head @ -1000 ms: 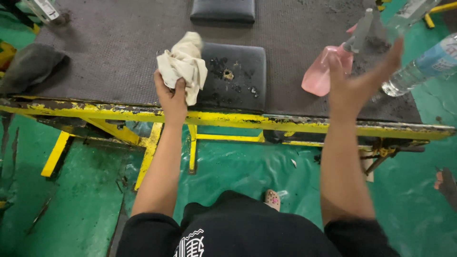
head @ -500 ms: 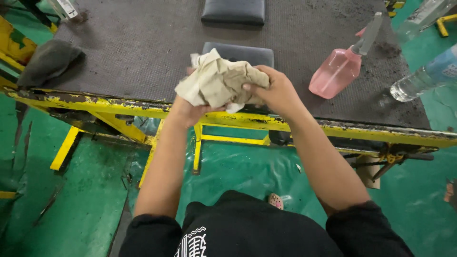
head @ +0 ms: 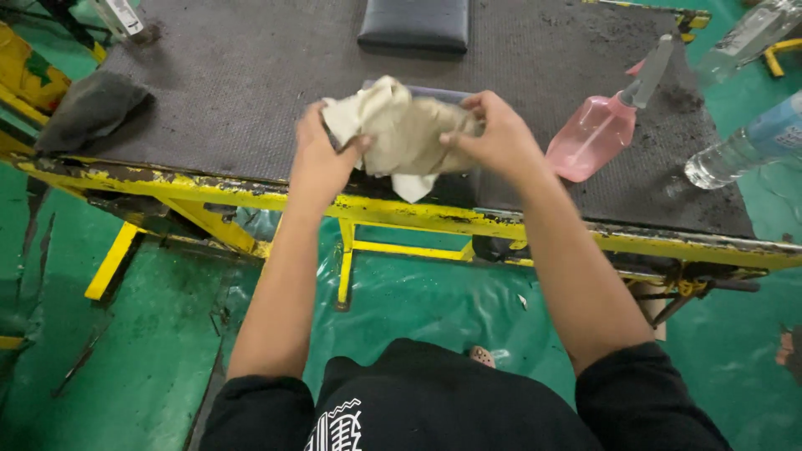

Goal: Cleaning and sanitizing various gym equipment pieces using a spray bottle and cloth.

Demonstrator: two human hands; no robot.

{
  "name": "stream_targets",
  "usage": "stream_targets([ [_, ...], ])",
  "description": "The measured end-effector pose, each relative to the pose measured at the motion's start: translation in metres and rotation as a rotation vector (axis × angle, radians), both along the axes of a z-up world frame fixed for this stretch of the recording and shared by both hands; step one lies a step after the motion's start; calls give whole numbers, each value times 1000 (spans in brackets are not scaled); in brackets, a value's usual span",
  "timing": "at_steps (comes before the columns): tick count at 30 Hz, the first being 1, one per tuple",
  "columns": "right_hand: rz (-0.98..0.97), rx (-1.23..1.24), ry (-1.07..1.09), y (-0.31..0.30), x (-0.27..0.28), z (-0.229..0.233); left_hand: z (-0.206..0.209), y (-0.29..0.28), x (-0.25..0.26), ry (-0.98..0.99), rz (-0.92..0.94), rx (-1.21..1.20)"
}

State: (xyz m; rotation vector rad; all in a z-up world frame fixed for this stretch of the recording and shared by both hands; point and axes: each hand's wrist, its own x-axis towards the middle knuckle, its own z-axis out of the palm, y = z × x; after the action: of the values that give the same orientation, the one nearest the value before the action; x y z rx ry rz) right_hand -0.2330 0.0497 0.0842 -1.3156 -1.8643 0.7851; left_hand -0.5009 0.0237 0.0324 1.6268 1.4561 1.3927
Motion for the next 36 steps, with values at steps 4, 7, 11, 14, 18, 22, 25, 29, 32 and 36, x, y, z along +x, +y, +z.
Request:
stream_targets([
  [4, -96, 459, -629, 2, -26, -39, -4, 7, 23, 726, 217, 299],
  [7, 63, 429, -638, 16, -49, -98, -29, 27, 37, 957, 79, 367],
  [11, 54, 400, -599, 15, -52, -79, -35, 50, 28, 909, -43, 322],
  [14, 51, 338, -632, 32, -55, -79, -40, 69, 24, 838, -123, 199],
  [18, 45, 295, -675, 71, -58, -76, -42, 109, 22, 830, -121, 122],
  [22, 57, 270, -704, 110, -59, -81, -48, 143, 24, 798, -94, 57],
  [25, 77, 219, -697, 123, -62, -78, -51, 156, 27, 794, -50, 54],
  [29, 82, 253, -731, 138, -63, -90, -55, 161, 27, 796, -9, 61],
  [32, 58, 279, -715, 131, -65, -83, -57, 164, 28, 785, 12, 79],
  [36, 32, 240, -727, 125, -67, -80, -66, 168, 28, 765, 26, 68],
])
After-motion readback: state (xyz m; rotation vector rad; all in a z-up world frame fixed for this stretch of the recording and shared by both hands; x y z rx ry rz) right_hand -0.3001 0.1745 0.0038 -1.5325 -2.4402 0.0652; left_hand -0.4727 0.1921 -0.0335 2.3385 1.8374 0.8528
